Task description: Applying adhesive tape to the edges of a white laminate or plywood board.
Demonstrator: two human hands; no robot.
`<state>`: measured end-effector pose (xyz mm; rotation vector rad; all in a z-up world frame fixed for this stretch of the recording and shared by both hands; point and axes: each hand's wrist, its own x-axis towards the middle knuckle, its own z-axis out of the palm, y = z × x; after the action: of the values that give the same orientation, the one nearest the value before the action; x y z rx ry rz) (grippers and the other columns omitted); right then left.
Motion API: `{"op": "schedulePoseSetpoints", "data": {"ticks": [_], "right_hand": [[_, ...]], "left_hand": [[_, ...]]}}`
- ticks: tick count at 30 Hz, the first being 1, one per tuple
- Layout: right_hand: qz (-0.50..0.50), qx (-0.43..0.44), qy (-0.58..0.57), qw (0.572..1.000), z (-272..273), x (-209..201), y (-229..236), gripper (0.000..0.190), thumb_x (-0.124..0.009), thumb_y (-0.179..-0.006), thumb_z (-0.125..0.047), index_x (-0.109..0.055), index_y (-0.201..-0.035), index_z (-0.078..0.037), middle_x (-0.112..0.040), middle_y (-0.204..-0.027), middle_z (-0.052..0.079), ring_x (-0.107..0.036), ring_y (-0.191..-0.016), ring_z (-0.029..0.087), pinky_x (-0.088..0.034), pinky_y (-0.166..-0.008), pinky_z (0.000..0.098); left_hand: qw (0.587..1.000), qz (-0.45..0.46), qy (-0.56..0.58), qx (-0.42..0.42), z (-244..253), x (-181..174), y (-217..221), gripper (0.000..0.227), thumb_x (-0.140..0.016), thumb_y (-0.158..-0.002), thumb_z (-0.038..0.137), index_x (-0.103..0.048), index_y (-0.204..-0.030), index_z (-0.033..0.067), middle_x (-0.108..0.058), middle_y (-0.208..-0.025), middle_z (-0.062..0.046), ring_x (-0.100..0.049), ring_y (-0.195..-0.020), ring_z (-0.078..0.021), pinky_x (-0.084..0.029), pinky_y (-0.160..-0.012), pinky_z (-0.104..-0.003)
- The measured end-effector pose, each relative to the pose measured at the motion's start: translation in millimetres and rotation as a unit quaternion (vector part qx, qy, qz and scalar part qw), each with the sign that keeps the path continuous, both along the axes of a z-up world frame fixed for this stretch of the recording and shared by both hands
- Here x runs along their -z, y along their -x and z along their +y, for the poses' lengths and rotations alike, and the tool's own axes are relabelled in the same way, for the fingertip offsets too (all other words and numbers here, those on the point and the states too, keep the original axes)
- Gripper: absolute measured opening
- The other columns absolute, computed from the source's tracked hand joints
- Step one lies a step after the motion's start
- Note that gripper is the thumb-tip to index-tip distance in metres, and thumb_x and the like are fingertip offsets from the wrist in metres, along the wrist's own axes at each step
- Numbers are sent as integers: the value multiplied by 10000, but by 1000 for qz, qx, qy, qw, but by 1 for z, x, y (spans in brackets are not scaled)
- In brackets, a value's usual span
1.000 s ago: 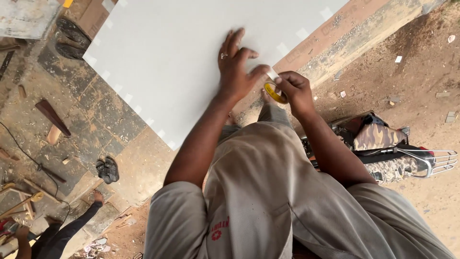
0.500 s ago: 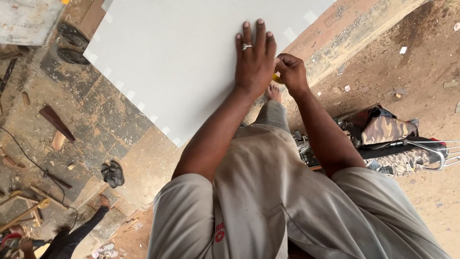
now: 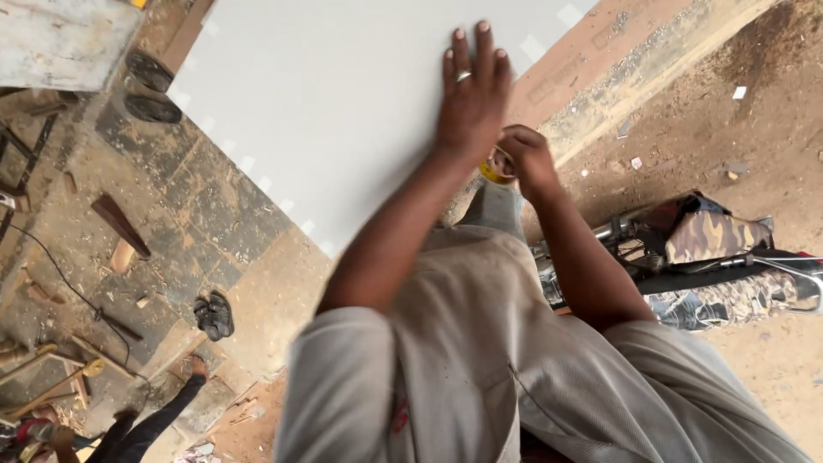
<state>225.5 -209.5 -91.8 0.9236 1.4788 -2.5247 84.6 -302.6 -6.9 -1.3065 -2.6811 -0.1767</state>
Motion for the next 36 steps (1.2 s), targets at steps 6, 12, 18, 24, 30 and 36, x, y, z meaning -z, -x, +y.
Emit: {"op": "schedulePoseSetpoints", "data": {"ticks": [6, 12, 18, 24, 30, 36], "right_hand": [[25, -2, -63, 998, -5, -72, -4, 109, -682, -1025, -179, -724, -1005, -80, -665, -733, -1, -518, -545, 58, -408, -496, 228], [-15, -39, -114, 993, -20, -66, 20, 122, -691, -1018, -192, -744, -1017, -82, -679, -739, 17, -529, -549, 67, -426, -493, 236], [-32, -38, -198, 979, -25, -31, 27, 138, -689, -1013, -194, -763, -1036, -80, -731, -820, 40, -682, -687, 78, -623, -624, 274], [-40, -51, -121, 991, -19, -13, 30, 170, -690, -1010, -217, -772, -1023, -69, -741, -847, 65, -649, -668, 131, -564, -584, 333], [-147, -24, 82, 985, -22, -69, 51, 191, -612, -935, -224, -686, -990, -56, -744, -828, 26, -752, -647, 151, -669, -575, 377], [-50, -28, -17, 998, -62, 41, -5, 198, -633, -928, -135, -728, -1056, -18, -622, -727, 45, -480, -520, 120, -394, -451, 286]], "left_hand": [[957, -193, -216, -23, -97, -19, 8, 340, -836, -953, 364, -637, -1125, 148, -373, -1640, -188, -241, -1575, -422, -125, -1297, -628], [954, -196, -159, -161, -70, -48, 3, 407, -841, -848, 483, -619, -993, 175, -337, -1521, -173, -204, -1515, -405, -183, -1182, -636], [975, -136, -155, -88, -72, -7, -3, 412, -815, -910, 388, -662, -1247, 208, -379, -1587, -139, -247, -1532, -406, -123, -1253, -725], [997, 36, 69, -19, -52, -3, -18, 514, -746, -975, 373, -542, -1221, -28, -350, -1521, -386, -415, -1359, -622, -422, -1079, -739], [973, 93, 212, -20, -27, 5, -16, 449, -639, -937, 342, -449, -1173, 11, -405, -1407, -389, -573, -1195, -615, -542, -967, -643], [991, 112, 65, -30, -41, 17, -25, 361, -646, -1079, 245, -481, -1192, -56, -365, -1474, -434, -442, -1297, -671, -446, -1040, -730]]}}
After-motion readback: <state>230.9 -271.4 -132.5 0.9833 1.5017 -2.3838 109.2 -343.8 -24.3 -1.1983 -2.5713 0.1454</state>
